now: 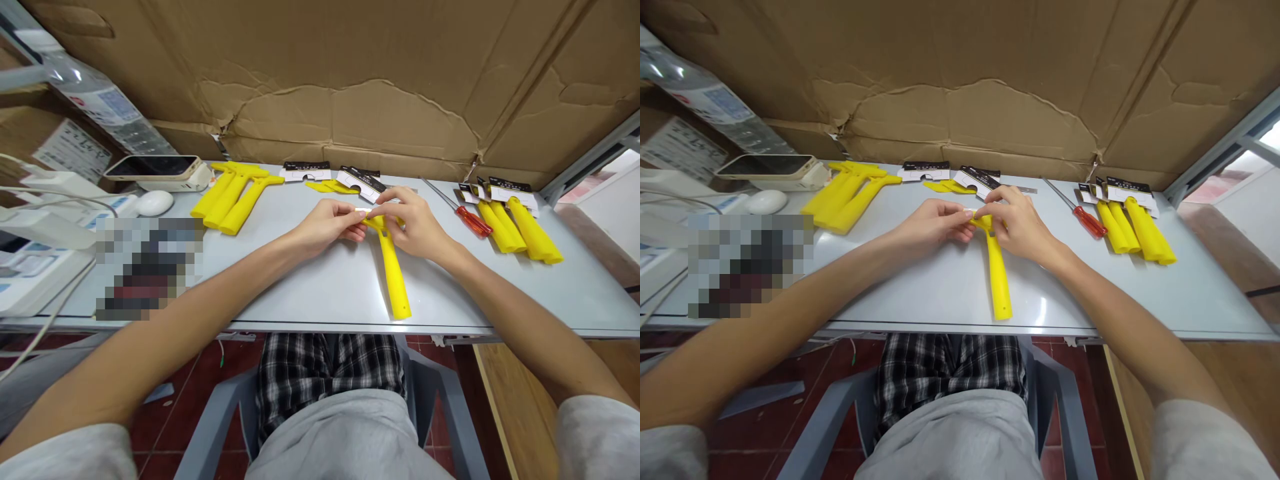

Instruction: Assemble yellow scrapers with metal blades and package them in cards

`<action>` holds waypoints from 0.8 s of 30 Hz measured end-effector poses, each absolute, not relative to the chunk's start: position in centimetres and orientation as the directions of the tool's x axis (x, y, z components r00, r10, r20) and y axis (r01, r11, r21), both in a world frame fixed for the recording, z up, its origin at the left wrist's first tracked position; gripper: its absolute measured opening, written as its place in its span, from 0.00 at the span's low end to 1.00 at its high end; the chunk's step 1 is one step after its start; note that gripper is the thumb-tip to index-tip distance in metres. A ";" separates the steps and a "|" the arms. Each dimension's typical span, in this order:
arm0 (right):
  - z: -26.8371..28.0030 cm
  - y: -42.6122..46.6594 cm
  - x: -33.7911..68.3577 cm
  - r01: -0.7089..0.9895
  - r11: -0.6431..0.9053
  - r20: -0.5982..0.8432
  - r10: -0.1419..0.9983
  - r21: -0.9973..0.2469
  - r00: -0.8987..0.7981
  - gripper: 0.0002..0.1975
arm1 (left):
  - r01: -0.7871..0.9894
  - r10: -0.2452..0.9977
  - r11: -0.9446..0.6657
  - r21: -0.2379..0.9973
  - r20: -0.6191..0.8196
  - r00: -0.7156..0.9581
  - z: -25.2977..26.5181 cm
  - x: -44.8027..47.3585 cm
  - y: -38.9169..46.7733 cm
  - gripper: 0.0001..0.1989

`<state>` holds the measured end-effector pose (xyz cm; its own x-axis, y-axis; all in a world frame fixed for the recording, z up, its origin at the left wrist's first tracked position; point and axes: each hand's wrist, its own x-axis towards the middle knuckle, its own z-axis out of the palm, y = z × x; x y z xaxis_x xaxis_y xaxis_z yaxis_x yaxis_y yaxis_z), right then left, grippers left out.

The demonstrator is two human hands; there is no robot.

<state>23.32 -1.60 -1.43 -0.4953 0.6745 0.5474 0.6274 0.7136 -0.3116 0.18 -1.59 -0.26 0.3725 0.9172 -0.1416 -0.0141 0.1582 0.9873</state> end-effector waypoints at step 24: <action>-1.4 -1.7 23.4 0.636 0.717 0.525 0.673 -0.286 -0.522 0.22 | 0.001 0.916 0.158 0.987 -0.147 0.373 -0.5 0.2 -1.7 0.11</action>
